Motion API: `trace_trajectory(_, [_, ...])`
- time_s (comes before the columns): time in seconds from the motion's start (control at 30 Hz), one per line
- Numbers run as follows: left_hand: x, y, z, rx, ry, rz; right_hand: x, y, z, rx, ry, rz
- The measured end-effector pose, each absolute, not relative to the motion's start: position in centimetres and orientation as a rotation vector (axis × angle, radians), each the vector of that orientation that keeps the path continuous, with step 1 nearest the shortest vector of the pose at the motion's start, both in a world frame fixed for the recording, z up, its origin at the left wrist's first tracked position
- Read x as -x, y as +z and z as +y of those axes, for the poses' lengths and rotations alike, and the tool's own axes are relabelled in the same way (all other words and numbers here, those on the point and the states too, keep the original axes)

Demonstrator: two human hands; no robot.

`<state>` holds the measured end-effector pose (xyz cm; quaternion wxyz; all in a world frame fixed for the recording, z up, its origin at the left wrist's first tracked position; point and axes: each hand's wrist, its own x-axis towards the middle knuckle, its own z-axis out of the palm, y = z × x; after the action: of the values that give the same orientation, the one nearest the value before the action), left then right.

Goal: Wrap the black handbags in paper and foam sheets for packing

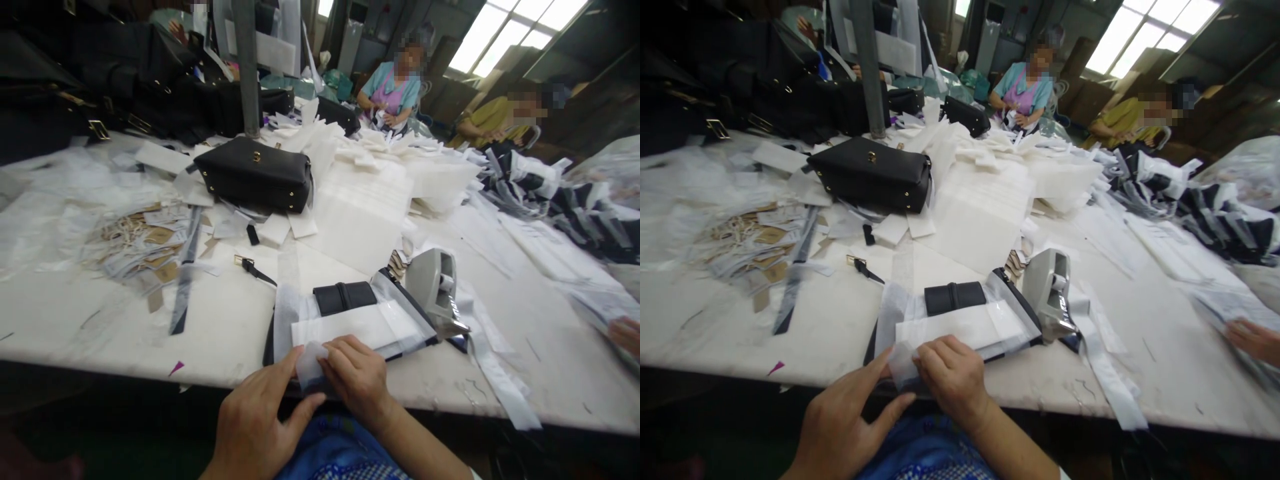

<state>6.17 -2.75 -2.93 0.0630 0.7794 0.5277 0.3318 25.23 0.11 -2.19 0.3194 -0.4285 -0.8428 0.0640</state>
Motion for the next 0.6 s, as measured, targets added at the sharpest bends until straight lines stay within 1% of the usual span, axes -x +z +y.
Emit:
trace_trajectory(0.3, [-7.2,-3.2,-2.5,-2.362,1.004,1.800,-23.4,-1.9,0.0,1.497,0.086,-2.169])
trace_trajectory(0.47, [-7.4,-3.1,-2.0,-2.133,0.822,1.856,-22.9,-1.5,0.4,1.635,0.085,-2.131])
trace_trajectory(0.6, [-7.7,-3.3,-1.5,-1.960,0.717,1.867,-22.9,-1.3,1.1,1.758,0.222,-2.062])
